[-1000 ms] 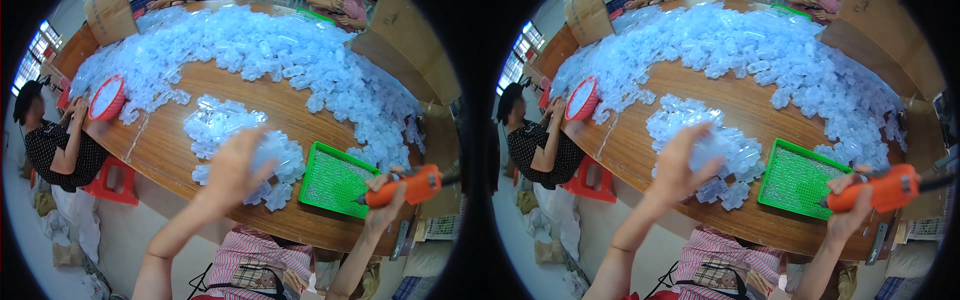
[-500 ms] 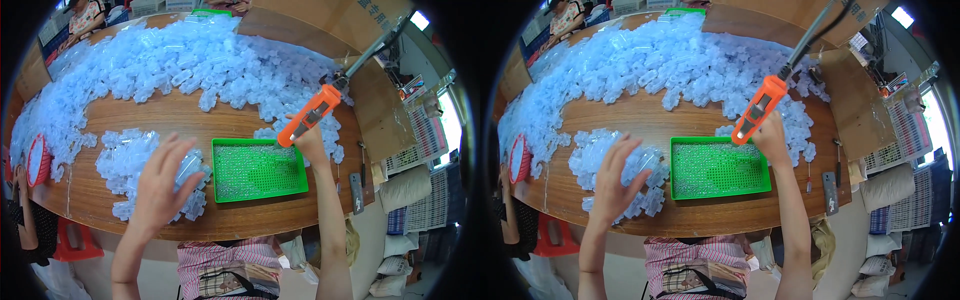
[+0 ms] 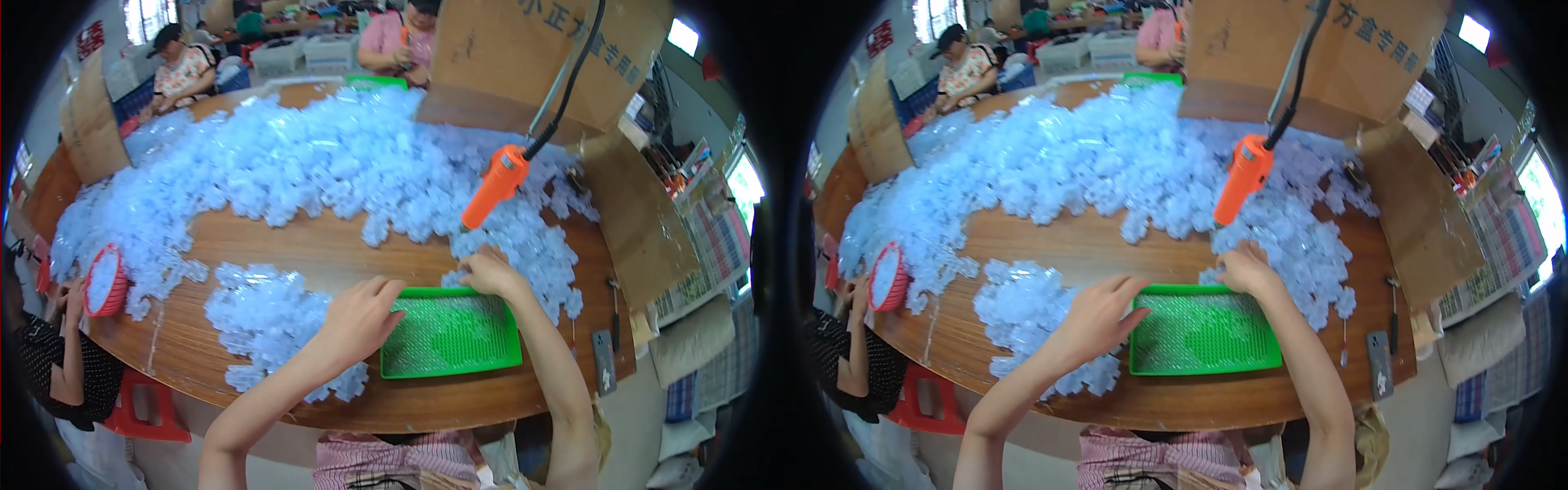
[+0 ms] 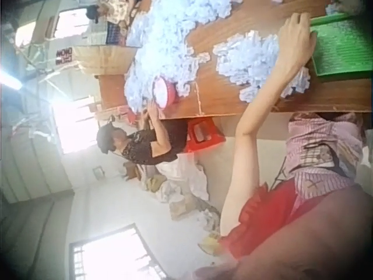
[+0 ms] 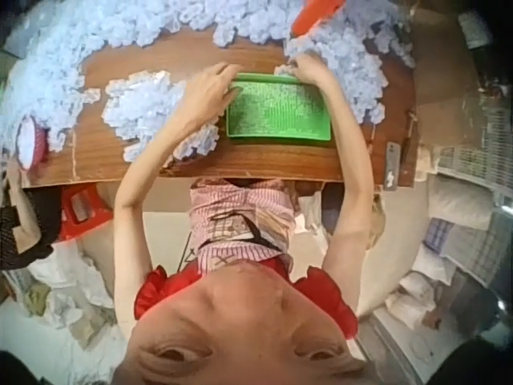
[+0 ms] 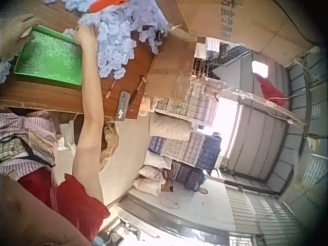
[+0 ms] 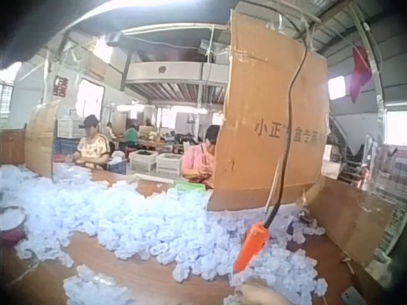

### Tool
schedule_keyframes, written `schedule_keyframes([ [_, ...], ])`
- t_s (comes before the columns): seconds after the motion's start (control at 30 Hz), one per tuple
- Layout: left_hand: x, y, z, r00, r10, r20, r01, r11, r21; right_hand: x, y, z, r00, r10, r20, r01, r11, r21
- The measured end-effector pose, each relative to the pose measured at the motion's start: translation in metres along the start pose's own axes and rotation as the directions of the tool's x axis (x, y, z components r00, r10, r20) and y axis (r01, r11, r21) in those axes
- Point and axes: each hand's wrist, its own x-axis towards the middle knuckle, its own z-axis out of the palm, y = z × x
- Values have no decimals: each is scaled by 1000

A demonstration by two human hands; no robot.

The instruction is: The person assembles plastic components by picking up screws from a tray and driving them into the parts with an electric screwdriver.

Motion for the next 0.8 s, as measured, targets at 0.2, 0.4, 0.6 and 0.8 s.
schedule_keyframes([
  [0.2,78,-50,61,963,-200,179,195,980,44,-3,-9,25,981,-165,-105,179,975,133],
  [0.4,100,-81,98,963,-18,270,135,896,-424,-15,-24,37,810,-224,-543,489,769,412],
  [0.6,57,-27,30,996,-91,9,82,850,-521,-63,-24,25,734,337,-589,453,403,795],
  [0.8,-12,-2,10,977,-160,143,205,509,-836,-109,-43,13,326,477,-816,608,555,567],
])
